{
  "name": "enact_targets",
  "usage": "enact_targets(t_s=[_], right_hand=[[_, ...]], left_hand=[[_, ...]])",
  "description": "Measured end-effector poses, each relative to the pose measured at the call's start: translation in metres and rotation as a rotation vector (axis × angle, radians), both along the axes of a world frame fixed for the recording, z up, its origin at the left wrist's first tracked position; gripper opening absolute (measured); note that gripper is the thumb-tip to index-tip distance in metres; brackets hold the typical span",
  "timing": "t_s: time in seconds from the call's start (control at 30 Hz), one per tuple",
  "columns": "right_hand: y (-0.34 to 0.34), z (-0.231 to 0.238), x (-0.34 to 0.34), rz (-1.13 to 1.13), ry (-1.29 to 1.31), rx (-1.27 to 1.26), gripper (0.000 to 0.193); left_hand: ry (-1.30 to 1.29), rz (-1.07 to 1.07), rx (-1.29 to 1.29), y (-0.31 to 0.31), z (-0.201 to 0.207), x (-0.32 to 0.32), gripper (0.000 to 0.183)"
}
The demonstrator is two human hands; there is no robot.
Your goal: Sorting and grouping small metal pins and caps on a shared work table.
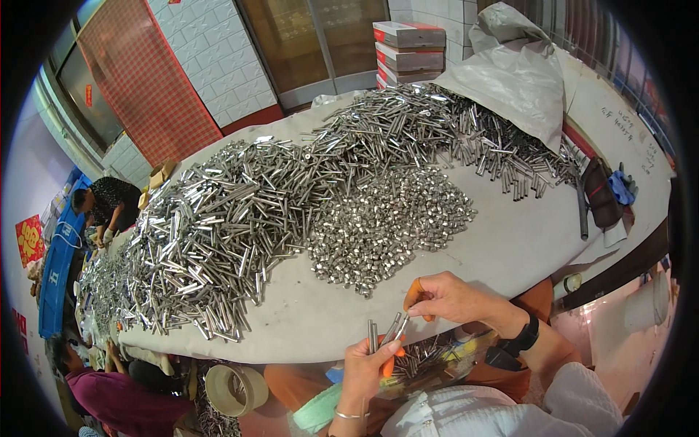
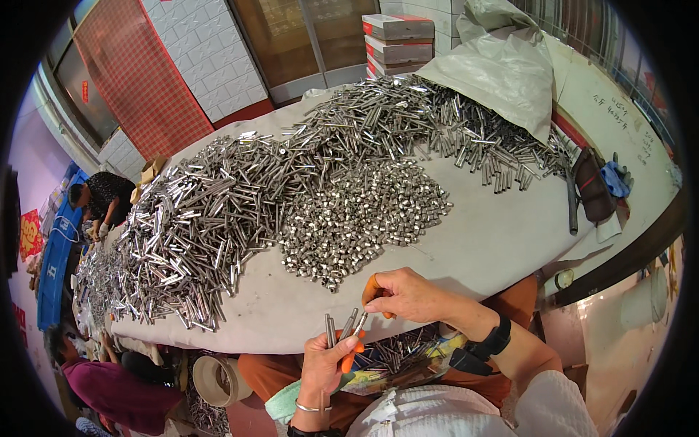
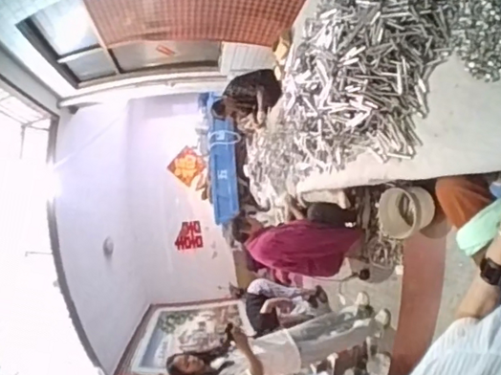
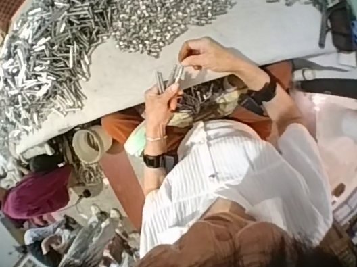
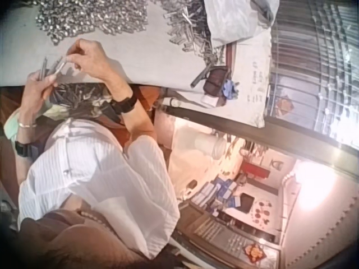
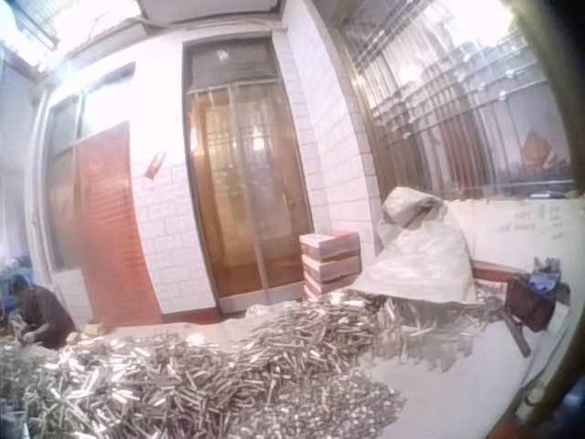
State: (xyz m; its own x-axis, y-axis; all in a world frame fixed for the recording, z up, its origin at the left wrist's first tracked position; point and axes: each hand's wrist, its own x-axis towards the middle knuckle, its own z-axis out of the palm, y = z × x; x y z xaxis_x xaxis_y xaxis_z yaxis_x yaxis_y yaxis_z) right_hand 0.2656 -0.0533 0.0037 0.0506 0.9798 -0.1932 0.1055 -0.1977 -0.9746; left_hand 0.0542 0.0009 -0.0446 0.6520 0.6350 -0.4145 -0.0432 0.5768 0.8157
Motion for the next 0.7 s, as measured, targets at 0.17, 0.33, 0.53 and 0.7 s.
enact_targets(t_s=[0.17, 0.33, 0.53, 0.7], right_hand=[[-0.001, -0.004, -0.004, -0.012, -0.222, 0.057, 0.022], [0.0, -0.013, -0.002, 0.015, -0.28, -0.052, 0.039], [-0.006, -0.005, -0.01, -0.077, -0.172, 0.041, 0.04], [-0.009, -0.022, -0.007, -0.061, -0.411, 0.263, 0.036]], left_hand=[[-0.032, 0.043, -0.031, -0.005, -0.002, 0.003, 0.016], [-0.085, -0.022, -0.087, -0.002, -0.009, 0.001, 0.017], [-0.023, 0.096, -0.09, -0.005, -0.011, 0.0, 0.018], [-0.079, 0.089, -0.105, -0.01, -0.004, 0.006, 0.017]])
